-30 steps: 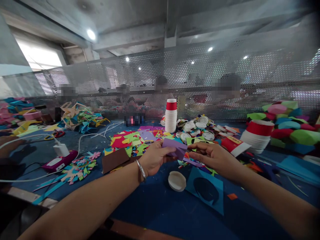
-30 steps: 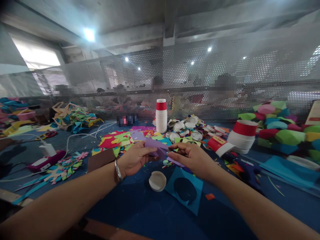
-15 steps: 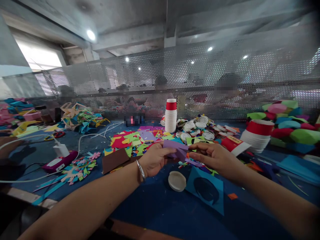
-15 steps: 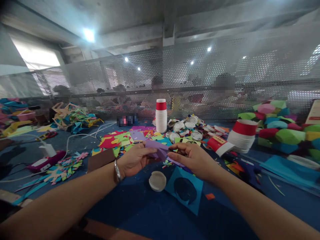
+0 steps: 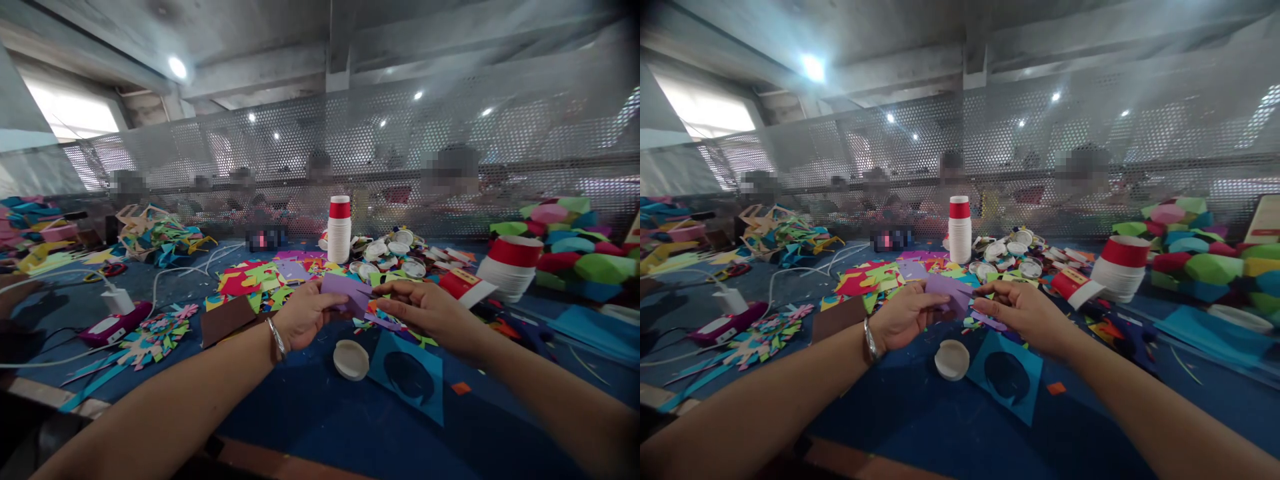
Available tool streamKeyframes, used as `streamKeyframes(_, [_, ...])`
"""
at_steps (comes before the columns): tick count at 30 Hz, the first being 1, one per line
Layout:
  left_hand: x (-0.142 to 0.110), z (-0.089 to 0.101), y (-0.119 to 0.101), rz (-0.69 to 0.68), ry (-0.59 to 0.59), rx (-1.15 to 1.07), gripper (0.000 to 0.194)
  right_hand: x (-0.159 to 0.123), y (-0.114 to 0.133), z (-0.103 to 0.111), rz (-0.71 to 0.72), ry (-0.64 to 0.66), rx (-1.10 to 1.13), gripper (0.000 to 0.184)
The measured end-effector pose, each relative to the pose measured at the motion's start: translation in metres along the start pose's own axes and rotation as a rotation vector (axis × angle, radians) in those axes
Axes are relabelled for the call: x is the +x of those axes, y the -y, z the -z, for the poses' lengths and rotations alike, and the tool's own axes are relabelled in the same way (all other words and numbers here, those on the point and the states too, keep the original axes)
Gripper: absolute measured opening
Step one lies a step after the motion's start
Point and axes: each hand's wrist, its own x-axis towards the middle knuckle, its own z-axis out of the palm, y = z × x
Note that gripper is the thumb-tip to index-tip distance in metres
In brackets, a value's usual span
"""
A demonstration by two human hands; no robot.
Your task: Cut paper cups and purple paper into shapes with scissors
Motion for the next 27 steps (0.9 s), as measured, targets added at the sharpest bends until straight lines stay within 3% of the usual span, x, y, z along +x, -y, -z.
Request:
streamKeyframes(11, [0.0018,0.0015,0.0000,-0.064,-0.097,0.081,0.020,0.0014,-0.0009,0.0027,0.020,0.001,0.023,0.048])
streamKeyframes(27, [-0.0016,-0.0048,0.0040,-0.042,0.023,-0.001,0.021,-0.0019,0.0053,-0.0026,-0.027,0.036,0.062,0.041])
